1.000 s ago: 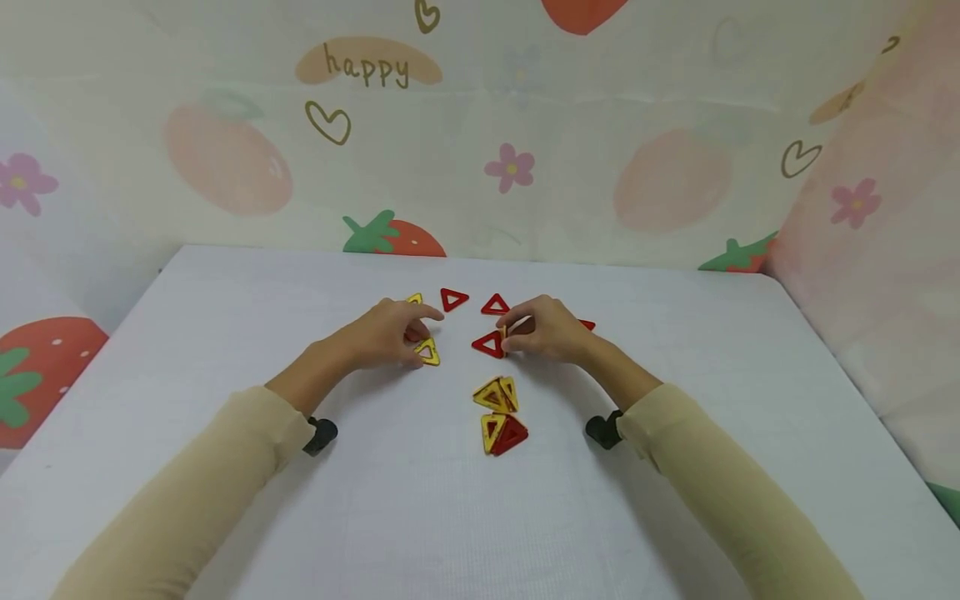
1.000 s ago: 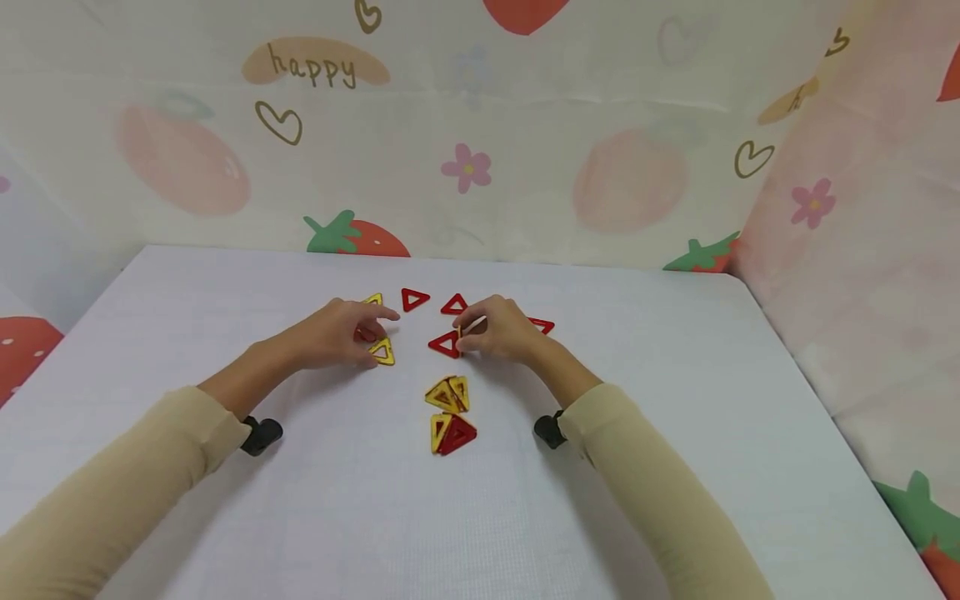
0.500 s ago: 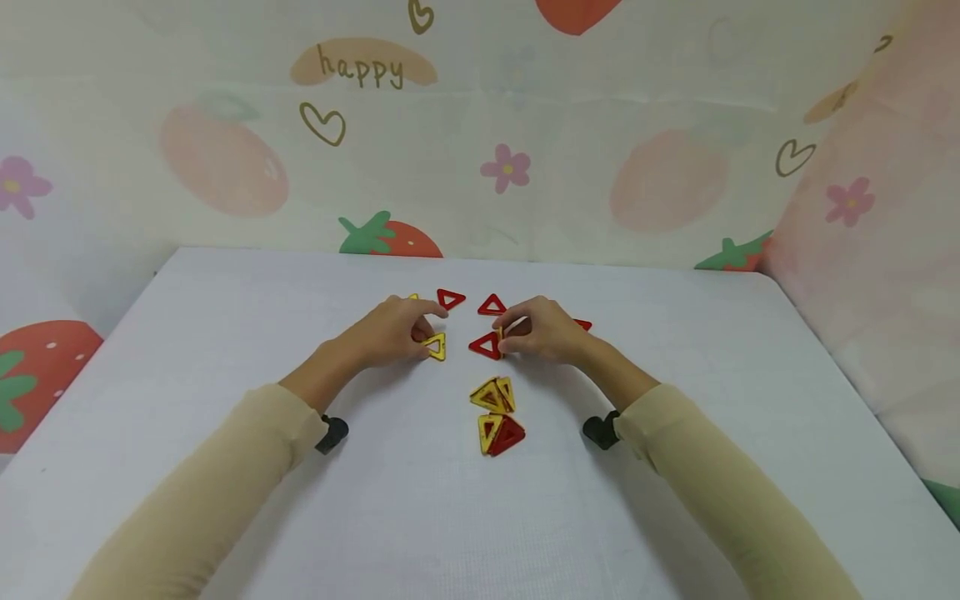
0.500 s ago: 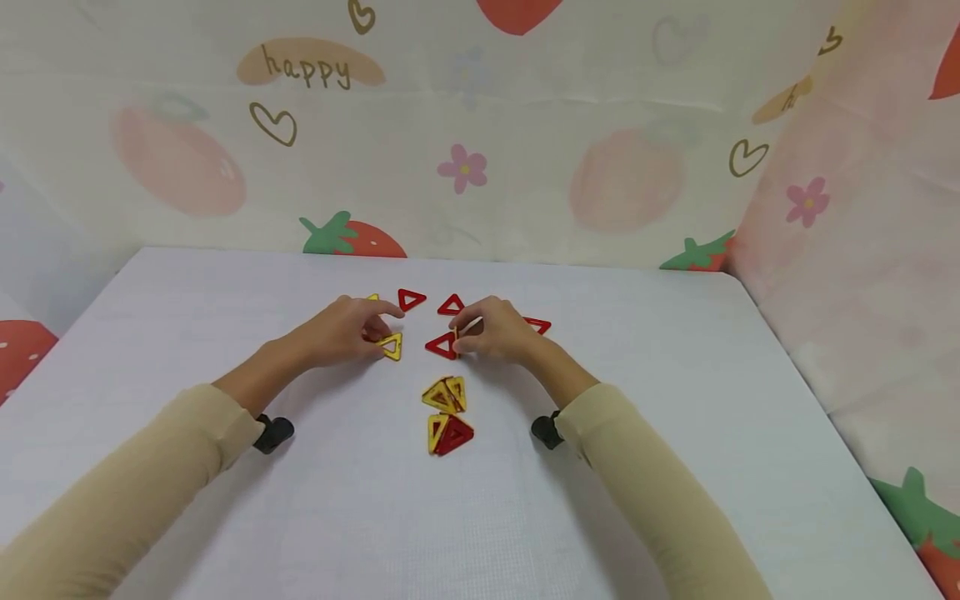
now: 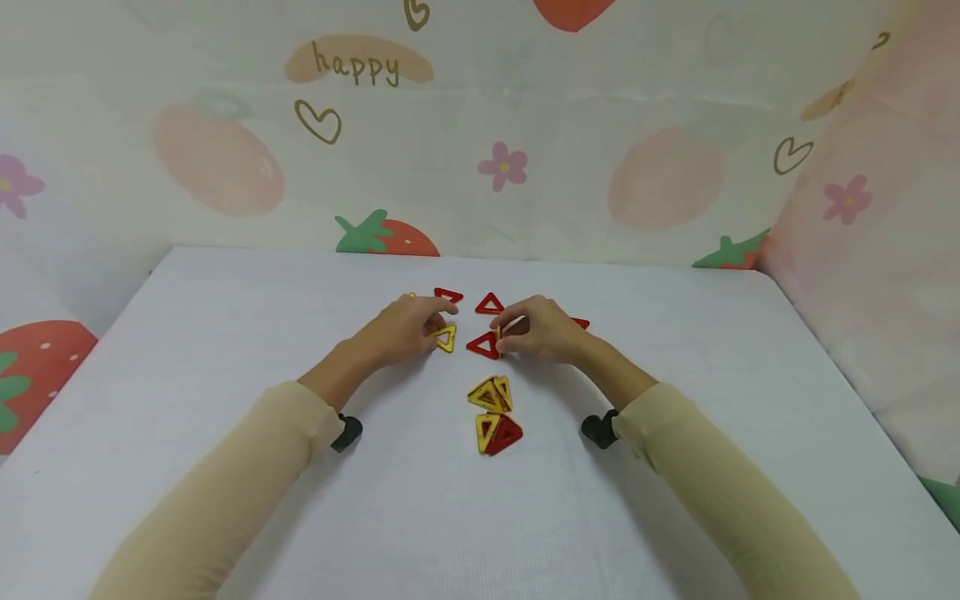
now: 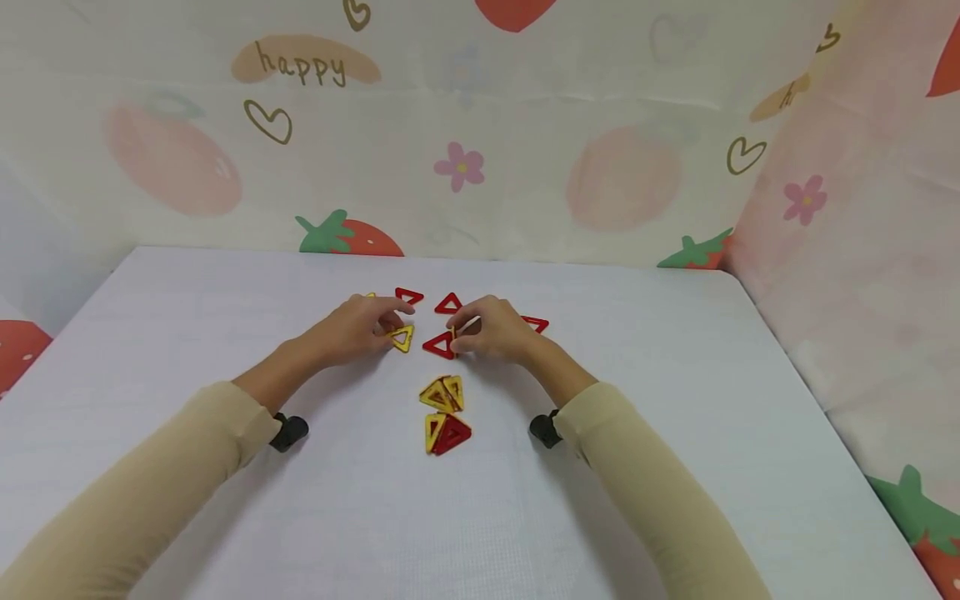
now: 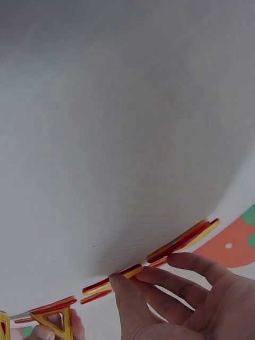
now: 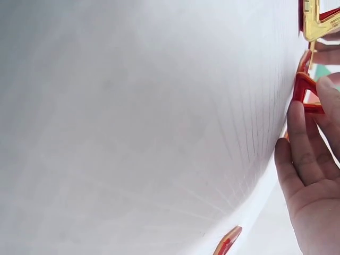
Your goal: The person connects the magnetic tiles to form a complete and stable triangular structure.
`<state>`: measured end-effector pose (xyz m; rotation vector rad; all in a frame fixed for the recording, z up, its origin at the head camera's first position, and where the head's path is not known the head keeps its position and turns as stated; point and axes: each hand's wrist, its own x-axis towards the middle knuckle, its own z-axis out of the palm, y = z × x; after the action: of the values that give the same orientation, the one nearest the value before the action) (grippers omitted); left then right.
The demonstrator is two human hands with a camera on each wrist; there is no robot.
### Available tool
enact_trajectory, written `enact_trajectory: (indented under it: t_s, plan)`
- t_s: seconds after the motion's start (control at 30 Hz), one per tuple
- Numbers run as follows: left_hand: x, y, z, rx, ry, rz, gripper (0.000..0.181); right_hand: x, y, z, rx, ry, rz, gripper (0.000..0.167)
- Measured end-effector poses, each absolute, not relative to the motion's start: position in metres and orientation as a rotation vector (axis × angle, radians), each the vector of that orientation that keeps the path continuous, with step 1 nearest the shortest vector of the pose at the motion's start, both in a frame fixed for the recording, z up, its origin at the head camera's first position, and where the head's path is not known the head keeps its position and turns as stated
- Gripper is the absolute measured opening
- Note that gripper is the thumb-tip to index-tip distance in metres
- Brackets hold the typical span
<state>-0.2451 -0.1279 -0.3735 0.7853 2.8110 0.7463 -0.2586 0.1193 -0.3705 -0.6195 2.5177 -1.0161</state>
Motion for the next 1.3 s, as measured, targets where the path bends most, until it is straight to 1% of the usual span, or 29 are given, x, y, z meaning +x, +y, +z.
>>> enact_trajectory:
  t_s: [0.57, 1.1, 1.3]
  plan:
    - [-0.249, -0.114, -0.377, 0.807, 2.772, 0.881, 0.045, -0.257, 0.120, -0.368, -0.611, 2.500, -1.025, 0.031]
    - [-0.249, -0.107, -0.377, 0.669, 2.802, 0.889, 0.047, -0.258, 0.119, -0.370, -0.606, 2.483, -1.047, 0.031]
    - [-0.249, -0.106, -0.376, 0.657, 2.808, 0.901, 0.046, -0.257, 0.119, -0.369, -0.592, 2.481, -1.053, 0.031]
